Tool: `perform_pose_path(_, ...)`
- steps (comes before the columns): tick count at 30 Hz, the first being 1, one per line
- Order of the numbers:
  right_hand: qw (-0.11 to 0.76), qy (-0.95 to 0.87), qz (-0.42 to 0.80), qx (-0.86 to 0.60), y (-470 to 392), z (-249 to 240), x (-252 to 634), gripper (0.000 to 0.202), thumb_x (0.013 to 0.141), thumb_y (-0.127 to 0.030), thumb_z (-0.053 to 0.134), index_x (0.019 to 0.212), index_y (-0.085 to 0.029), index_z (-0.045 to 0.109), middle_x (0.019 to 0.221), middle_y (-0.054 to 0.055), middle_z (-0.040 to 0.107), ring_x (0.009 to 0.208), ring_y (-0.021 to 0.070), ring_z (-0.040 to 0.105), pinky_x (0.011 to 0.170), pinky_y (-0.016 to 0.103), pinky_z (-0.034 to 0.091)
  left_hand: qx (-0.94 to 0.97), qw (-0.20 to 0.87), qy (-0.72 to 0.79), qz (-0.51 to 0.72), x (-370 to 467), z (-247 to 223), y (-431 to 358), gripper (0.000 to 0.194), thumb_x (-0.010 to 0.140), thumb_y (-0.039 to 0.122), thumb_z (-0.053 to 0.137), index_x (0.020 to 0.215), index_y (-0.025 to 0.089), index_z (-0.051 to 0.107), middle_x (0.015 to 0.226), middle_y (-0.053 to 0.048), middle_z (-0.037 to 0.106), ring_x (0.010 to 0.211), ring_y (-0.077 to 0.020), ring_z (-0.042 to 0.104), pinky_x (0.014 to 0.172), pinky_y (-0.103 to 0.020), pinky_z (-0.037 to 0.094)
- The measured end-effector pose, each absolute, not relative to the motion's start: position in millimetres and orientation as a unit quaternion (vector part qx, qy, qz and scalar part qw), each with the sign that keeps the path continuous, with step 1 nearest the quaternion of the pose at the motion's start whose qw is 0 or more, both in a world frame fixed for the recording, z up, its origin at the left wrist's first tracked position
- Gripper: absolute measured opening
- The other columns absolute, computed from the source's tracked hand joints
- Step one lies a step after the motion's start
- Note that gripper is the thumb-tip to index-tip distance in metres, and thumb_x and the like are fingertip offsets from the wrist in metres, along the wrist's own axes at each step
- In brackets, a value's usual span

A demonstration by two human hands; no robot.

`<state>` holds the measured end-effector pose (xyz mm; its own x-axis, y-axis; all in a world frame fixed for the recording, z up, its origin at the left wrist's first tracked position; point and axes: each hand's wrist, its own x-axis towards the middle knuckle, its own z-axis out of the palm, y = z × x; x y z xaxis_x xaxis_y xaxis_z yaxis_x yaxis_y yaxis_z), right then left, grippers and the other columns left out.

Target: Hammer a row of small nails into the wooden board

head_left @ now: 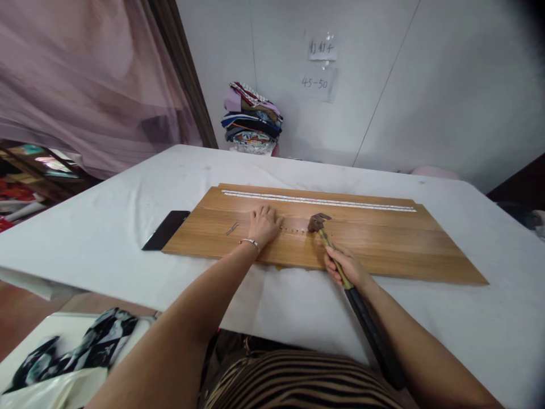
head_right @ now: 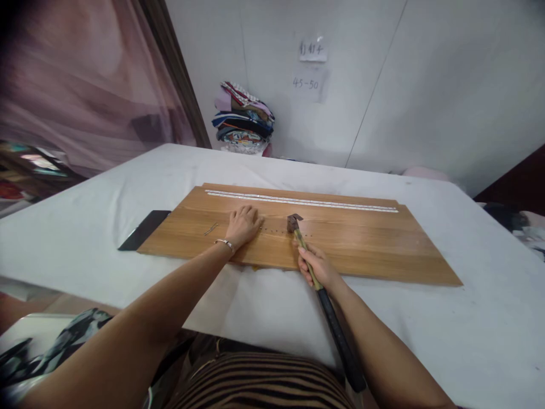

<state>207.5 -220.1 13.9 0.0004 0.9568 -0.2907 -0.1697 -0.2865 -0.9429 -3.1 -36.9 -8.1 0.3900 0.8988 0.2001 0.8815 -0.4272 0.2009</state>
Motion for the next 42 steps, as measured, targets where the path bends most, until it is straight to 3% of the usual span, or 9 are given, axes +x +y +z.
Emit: perform_pose_path(42, 0.478, -0.358, 0.615, -0.515, -220.4, 13.4, 206.9, 0.069, 0.072, -0.063, 0.075, 0.122, -0.019, 0.057, 0.052, -0.013, 0.044, 0.031, 0.0076, 0.034, 0.027, 0.019, 0.03, 0.835, 0.023, 0.533, 0.136, -3.2, -10.4, -34.4, 0.038, 0.101, 0.046, 0.043, 0.117, 0.019, 0.065, 0.138, -0.015, 0.062, 0.133, -0.0318, 0.048, 0.112, -0.051, 0.035)
